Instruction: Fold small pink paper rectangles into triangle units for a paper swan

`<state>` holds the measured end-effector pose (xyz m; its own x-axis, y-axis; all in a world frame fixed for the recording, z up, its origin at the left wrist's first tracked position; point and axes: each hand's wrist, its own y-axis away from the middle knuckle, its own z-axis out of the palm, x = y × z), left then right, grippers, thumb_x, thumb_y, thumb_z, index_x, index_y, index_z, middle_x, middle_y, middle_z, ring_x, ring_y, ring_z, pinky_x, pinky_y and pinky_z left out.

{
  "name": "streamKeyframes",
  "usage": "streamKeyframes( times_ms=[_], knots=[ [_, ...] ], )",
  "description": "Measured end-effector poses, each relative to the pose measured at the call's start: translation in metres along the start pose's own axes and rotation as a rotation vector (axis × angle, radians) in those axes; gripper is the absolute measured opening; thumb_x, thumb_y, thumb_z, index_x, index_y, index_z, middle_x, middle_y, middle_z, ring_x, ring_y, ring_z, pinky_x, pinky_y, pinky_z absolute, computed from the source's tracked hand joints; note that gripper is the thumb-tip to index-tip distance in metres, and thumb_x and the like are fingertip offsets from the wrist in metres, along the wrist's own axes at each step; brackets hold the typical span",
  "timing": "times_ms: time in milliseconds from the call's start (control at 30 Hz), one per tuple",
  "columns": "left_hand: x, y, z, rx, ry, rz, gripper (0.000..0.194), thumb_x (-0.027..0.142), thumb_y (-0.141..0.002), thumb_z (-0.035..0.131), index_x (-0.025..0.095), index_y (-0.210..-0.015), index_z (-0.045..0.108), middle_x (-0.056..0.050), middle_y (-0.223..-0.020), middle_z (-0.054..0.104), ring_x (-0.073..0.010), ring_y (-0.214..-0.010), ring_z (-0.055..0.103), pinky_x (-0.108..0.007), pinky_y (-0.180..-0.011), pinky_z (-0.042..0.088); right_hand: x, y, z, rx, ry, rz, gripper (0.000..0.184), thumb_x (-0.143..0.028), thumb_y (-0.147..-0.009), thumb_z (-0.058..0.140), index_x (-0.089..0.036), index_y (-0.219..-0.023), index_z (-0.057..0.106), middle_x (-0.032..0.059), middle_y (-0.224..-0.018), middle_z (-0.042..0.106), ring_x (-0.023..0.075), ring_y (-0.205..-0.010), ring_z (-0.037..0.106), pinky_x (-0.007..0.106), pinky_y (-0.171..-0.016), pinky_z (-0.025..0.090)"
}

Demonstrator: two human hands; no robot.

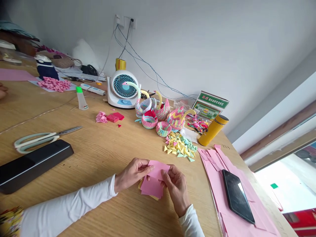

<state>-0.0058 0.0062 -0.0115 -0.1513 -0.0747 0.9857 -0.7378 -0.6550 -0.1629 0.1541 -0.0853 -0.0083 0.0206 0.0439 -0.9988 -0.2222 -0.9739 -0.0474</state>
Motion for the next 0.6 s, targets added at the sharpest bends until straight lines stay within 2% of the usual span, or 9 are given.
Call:
streamKeyframes(
  times_ms=[100, 267, 400, 600],
  knots=[
    [0.005, 0.000, -0.002, -0.017, 0.007, -0.017, 0.040, 0.046, -0.081, 0.060, 0.007, -0.074, 0.067, -0.003, -0.060, 0.059, -0.0090, -0.055, 0.052, -0.017, -0.050, 0.038, 0.000, 0.000, -0.001, 0.024, -0.050, 0.001, 0.024, -0.040, -0.083, 0.063, -0.017, -0.078, 0.058, -0.0019, -0.063, 0.056, 0.0081, -0.053, 0.046, 0.021, -0.050, 0.037],
    [0.006, 0.000, -0.002, -0.009, 0.165, -0.108, 0.042, 0.040, -0.077, 0.066, 0.007, -0.103, 0.068, -0.005, -0.071, 0.065, -0.0105, -0.058, 0.057, -0.019, -0.053, 0.041, -0.003, 0.001, -0.002, 0.045, -0.150, 0.021, 0.022, -0.038, -0.081, 0.065, -0.017, -0.089, 0.064, -0.0007, -0.064, 0.057, 0.0088, -0.054, 0.046, 0.021, -0.050, 0.035],
    [0.009, 0.001, -0.001, 0.010, 0.256, -0.163, 0.034, 0.034, -0.075, 0.066, 0.006, -0.095, 0.069, -0.006, -0.072, 0.065, -0.0104, -0.059, 0.057, -0.021, -0.057, 0.043, -0.005, 0.002, -0.001, 0.055, -0.186, 0.031, 0.021, -0.037, -0.078, 0.068, -0.017, -0.077, 0.063, -0.0006, -0.063, 0.057, 0.0095, -0.054, 0.047, 0.021, -0.051, 0.036],
    [0.013, 0.002, 0.000, 0.015, 0.373, -0.207, 0.022, 0.023, -0.072, 0.056, 0.006, -0.083, 0.065, -0.006, -0.068, 0.063, -0.0106, -0.058, 0.057, -0.022, -0.058, 0.044, -0.004, 0.002, 0.000, 0.043, -0.194, 0.025, 0.020, -0.036, -0.078, 0.068, -0.017, -0.075, 0.061, -0.0011, -0.062, 0.056, 0.0094, -0.055, 0.048, 0.021, -0.052, 0.036]
  ],
)
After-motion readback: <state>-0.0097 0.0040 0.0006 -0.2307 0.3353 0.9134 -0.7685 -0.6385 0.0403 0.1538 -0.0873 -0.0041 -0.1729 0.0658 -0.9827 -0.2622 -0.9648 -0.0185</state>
